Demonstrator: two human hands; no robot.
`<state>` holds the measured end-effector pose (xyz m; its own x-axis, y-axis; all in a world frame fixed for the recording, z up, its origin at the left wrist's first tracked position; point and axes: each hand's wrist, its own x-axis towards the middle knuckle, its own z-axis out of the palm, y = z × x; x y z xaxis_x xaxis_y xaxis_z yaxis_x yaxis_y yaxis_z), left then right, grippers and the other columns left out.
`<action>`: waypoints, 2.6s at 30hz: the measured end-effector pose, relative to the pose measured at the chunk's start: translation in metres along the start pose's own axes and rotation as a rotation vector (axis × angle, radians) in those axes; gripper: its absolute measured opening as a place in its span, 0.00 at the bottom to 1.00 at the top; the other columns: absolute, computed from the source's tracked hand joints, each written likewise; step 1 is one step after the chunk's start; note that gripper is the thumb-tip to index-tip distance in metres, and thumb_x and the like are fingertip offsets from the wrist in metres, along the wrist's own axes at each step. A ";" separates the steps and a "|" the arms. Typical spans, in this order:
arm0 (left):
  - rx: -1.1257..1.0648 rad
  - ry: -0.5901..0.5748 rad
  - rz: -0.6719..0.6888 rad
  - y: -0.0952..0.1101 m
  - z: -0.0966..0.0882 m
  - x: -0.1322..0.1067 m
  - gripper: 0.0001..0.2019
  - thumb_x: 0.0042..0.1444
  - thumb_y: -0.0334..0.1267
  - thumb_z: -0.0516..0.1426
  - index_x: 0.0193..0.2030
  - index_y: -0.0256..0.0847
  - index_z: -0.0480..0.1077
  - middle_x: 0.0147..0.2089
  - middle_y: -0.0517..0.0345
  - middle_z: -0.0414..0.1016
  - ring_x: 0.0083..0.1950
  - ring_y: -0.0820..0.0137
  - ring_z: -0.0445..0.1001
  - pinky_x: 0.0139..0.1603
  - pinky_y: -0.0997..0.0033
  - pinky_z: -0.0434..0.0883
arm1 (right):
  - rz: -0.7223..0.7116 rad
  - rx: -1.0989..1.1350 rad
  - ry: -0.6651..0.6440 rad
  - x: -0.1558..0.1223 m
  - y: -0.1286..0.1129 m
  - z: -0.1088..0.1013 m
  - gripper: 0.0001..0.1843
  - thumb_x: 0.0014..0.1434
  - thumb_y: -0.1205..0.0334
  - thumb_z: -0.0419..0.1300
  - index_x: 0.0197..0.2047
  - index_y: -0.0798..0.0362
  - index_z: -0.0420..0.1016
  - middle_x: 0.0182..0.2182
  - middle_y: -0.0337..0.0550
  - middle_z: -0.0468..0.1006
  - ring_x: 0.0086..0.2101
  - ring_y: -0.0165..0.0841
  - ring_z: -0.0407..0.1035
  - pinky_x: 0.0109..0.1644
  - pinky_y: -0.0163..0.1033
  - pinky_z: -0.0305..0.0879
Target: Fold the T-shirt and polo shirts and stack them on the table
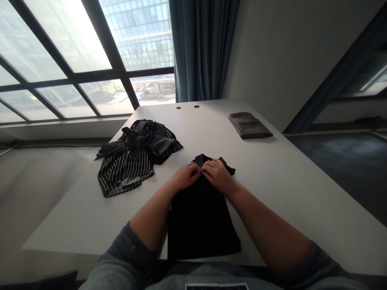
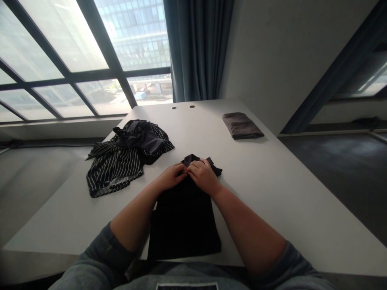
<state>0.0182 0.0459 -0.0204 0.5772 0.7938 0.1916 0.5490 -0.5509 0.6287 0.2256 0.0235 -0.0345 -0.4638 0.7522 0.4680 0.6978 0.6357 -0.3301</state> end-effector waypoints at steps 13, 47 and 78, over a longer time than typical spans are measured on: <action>0.273 0.109 -0.058 0.010 0.002 -0.001 0.06 0.61 0.31 0.56 0.44 0.44 0.70 0.45 0.52 0.80 0.48 0.59 0.77 0.52 0.59 0.72 | 0.022 -0.138 0.087 0.000 -0.003 0.002 0.05 0.67 0.66 0.63 0.45 0.50 0.78 0.42 0.47 0.81 0.45 0.44 0.71 0.55 0.50 0.60; 0.260 0.335 0.092 0.010 0.005 -0.005 0.06 0.60 0.30 0.58 0.40 0.45 0.68 0.43 0.56 0.79 0.45 0.63 0.78 0.50 0.63 0.73 | -0.153 -0.016 0.246 0.002 -0.007 0.001 0.11 0.63 0.72 0.60 0.47 0.50 0.74 0.37 0.46 0.77 0.39 0.43 0.69 0.47 0.48 0.68; 0.269 0.099 0.060 0.001 -0.003 -0.004 0.10 0.64 0.32 0.58 0.48 0.47 0.78 0.52 0.53 0.76 0.49 0.62 0.77 0.52 0.64 0.74 | 0.009 0.217 0.320 -0.005 -0.003 -0.010 0.05 0.70 0.65 0.56 0.46 0.47 0.73 0.42 0.46 0.82 0.44 0.42 0.77 0.53 0.50 0.72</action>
<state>0.0147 0.0429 -0.0177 0.5588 0.7717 0.3036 0.6636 -0.6357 0.3945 0.2315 0.0162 -0.0277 -0.2404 0.6875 0.6852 0.5534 0.6771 -0.4852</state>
